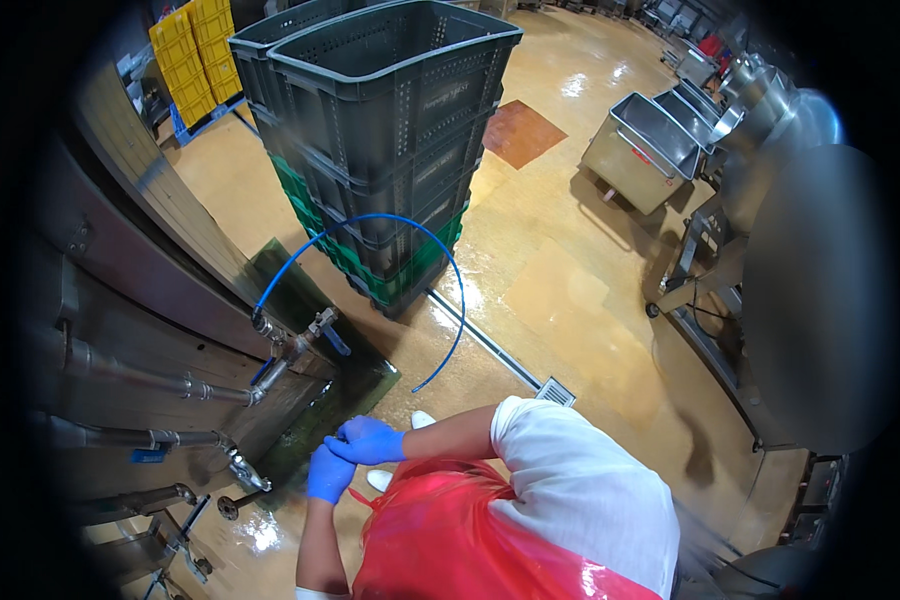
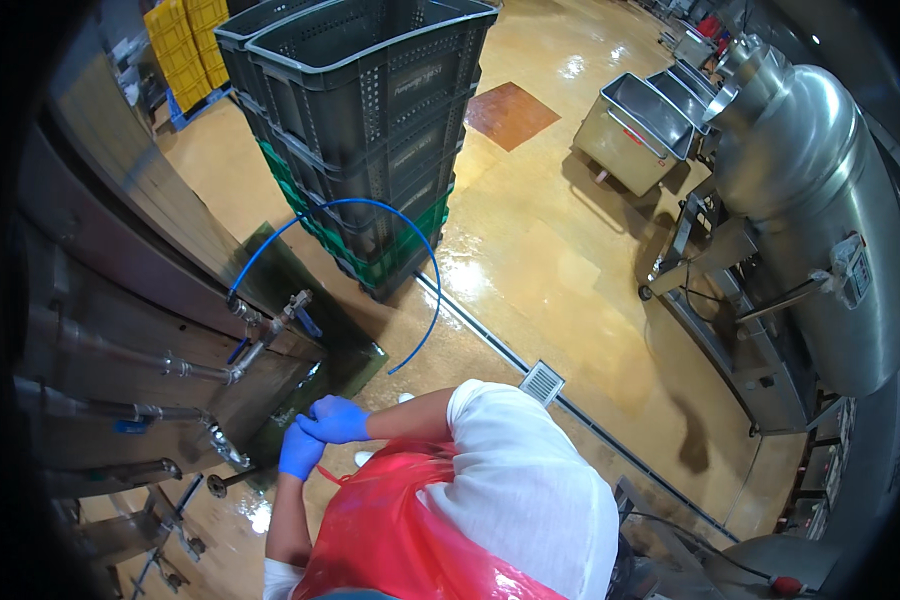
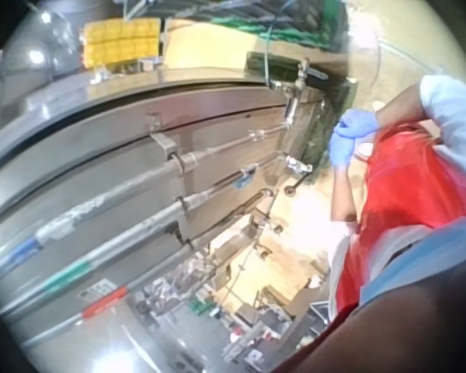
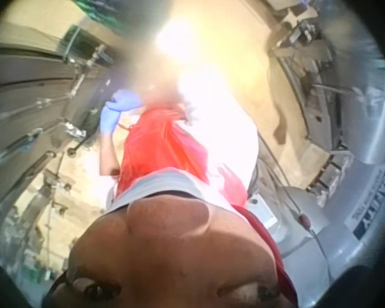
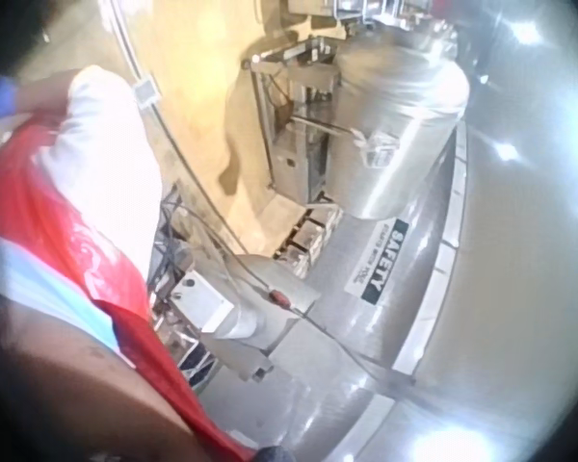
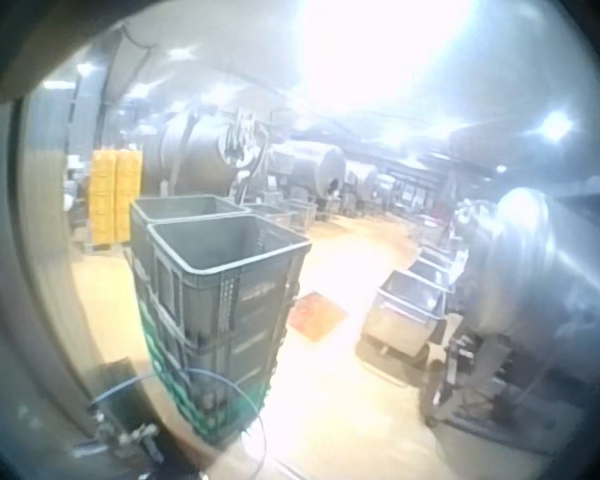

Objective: The person picks up long metal rods from a stainless steel bin and cleans them using a high-pressure water spray gun. They hold each rod under the water stream, rotate it to clean all sides, and then place it back into the bin. The process is repeated for multiple rods in a repetitive sequence.

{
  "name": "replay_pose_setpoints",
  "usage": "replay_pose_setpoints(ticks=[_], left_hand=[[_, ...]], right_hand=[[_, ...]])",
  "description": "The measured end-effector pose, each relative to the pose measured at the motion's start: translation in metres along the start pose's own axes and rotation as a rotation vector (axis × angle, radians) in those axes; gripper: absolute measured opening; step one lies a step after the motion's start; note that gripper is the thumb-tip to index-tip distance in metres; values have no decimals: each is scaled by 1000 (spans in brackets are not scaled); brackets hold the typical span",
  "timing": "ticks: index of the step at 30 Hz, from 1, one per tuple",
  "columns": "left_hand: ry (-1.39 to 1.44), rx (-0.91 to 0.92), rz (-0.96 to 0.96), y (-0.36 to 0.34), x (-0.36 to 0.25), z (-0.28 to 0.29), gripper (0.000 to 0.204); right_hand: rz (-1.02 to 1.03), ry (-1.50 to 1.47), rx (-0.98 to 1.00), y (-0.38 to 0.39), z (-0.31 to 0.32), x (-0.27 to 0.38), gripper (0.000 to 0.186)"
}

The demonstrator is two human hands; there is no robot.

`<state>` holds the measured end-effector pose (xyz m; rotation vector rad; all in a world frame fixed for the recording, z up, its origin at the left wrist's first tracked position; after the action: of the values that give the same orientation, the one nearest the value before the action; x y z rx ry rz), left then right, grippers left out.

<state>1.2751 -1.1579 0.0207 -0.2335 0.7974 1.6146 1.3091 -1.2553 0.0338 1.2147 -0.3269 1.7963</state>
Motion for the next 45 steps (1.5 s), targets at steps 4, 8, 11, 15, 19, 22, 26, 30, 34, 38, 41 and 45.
replay_pose_setpoints(ticks=[4,8,11,15,19,22,26,30,34,38,41,45], left_hand=[[-364,-49,145,0,-8,12,30],[-174,-89,-41,-1,-22,29,30],[-100,-28,-233,-10,-30,39,28],[33,-2,-178,-2,-18,54,32],[109,136,-137,5,-21,61,30],[307,73,-202,1,-3,51,19],[750,590,140,34,-1,29,11],[338,275,18,32,-1,61,14],[-96,-74,112,44,-9,106,23],[-83,-139,67,54,-7,101,23],[-97,-162,91,54,1,96,22],[-196,-194,66,58,2,92,21]], right_hand=[[-167,-24,-10,-24,-8,-30,64],[46,46,-175,-28,0,1,62],[153,146,-186,-39,4,10,61],[181,-16,-185,-37,5,31,51],[252,-16,-207,-30,16,58,46],[351,-52,-170,-29,14,70,43],[701,76,-61,-13,15,111,35],[823,131,58,-11,17,122,36],[246,-269,241,-27,10,70,45],[51,-262,401,-18,-17,60,42],[235,-405,316,-19,-14,64,43],[28,-485,391,-11,-14,57,33]])
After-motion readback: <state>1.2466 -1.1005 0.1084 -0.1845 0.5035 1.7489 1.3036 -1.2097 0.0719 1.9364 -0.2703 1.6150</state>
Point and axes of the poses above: each hand's wrist, its own y-axis away from the middle knuckle, its own z-axis out of the back of the hand, x = y × z, the point moved 9 cm from there along -y, towards the middle knuckle, and after that the axes turned 1 degree about -x, right-handed, at the moved point
